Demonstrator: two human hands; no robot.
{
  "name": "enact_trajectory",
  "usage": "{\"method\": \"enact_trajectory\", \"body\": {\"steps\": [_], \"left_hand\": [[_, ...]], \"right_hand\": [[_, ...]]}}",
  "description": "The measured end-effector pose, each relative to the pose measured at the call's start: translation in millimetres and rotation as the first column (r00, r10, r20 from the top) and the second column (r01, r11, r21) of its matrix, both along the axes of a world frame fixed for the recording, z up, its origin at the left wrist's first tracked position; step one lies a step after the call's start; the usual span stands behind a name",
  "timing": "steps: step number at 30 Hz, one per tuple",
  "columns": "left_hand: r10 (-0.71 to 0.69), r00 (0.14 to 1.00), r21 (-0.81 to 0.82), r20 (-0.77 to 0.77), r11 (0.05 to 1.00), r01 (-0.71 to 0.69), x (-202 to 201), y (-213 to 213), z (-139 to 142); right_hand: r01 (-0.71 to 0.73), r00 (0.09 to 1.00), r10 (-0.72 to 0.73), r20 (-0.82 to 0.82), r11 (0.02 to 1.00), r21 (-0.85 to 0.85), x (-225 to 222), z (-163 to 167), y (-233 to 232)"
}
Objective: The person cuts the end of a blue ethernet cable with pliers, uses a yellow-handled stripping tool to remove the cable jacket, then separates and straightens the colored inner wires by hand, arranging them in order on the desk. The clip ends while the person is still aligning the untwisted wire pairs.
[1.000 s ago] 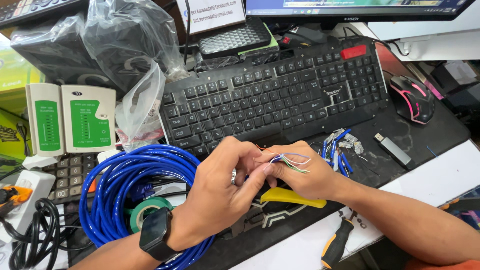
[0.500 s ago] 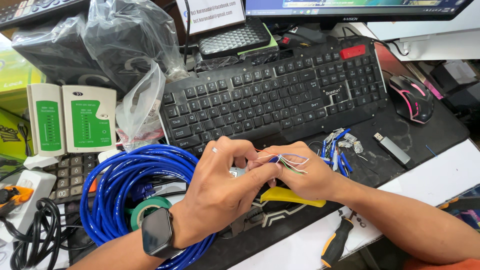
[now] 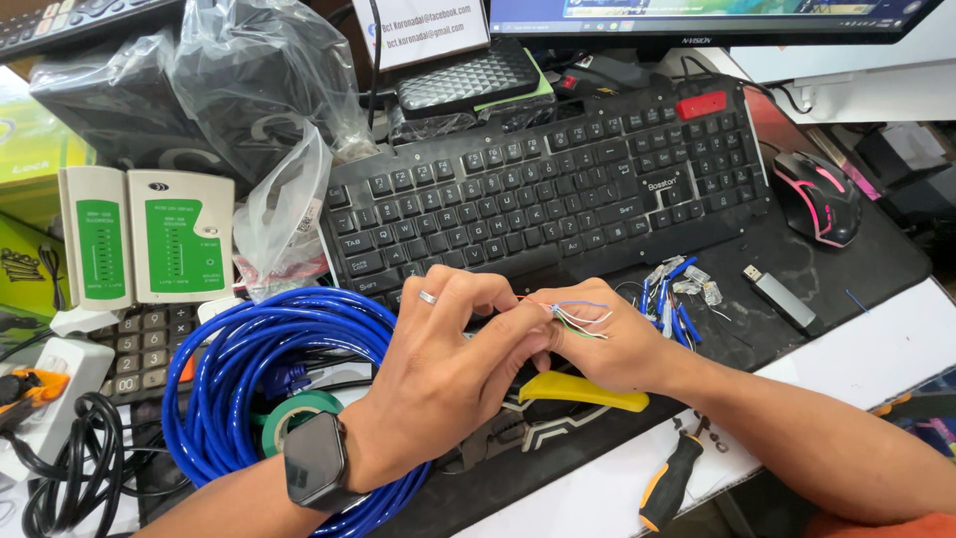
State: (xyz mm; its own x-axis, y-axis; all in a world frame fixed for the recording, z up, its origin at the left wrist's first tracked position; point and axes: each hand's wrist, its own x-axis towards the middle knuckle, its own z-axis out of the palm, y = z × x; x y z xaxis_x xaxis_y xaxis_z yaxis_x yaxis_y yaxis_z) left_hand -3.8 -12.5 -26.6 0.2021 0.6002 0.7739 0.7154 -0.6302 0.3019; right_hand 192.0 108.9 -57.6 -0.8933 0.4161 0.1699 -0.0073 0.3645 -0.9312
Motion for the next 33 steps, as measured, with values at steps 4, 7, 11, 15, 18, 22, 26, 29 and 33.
{"method": "enact_trajectory", "body": {"steps": [4, 7, 11, 15, 18, 22, 26, 29, 33], "left_hand": [[0.015, 0.999, -0.020, 0.044, 1.000, -0.015, 1.2, 2.1, -1.0], [0.004, 0.999, -0.028, 0.049, 1.000, -0.002, -0.8, 1.6, -1.6], [0.012, 1.000, -0.002, 0.018, 1.000, -0.012, -3.7, 2.8, -1.4], [-0.002, 0.999, 0.066, -0.036, 0.998, 0.005, -8.3, 3.4, -1.7], [-0.010, 0.996, 0.124, -0.086, 0.992, 0.020, -9.2, 1.5, -4.3], [-0.012, 0.990, 0.159, -0.139, 0.987, 0.034, -10.5, 1.1, -6.4], [-0.024, 0.989, 0.165, -0.149, 0.985, 0.049, -9.8, 1.5, -8.0], [-0.031, 0.988, 0.168, -0.154, 0.984, 0.057, -8.1, 1.6, -8.8], [-0.059, 0.986, 0.162, -0.153, 0.983, 0.084, -7.5, 0.0, -7.2]], "right_hand": [[0.019, 0.999, -0.021, 0.027, 0.999, 0.046, -0.6, 3.3, -1.2], [0.028, 0.999, -0.031, 0.044, 0.997, 0.074, -1.1, 5.0, -3.1], [0.031, 0.996, -0.040, 0.077, 0.994, 0.109, -1.8, 6.8, -3.2], [-0.014, 1.000, 0.011, 0.023, 0.992, 0.125, -0.8, 5.9, -1.9], [0.046, 0.996, -0.053, 0.071, 0.995, 0.091, -2.2, 0.6, -2.4], [0.052, 0.998, -0.051, 0.029, 0.998, -0.035, -3.8, -5.5, -2.9], [0.050, 0.998, -0.047, 0.032, 0.991, -0.126, -3.8, -7.3, -2.8], [0.067, 0.997, -0.060, 0.039, 0.978, -0.196, -3.4, -7.7, -3.8], [0.086, 0.996, -0.087, 0.013, 0.945, -0.315, -3.5, -9.7, -3.3]]}}
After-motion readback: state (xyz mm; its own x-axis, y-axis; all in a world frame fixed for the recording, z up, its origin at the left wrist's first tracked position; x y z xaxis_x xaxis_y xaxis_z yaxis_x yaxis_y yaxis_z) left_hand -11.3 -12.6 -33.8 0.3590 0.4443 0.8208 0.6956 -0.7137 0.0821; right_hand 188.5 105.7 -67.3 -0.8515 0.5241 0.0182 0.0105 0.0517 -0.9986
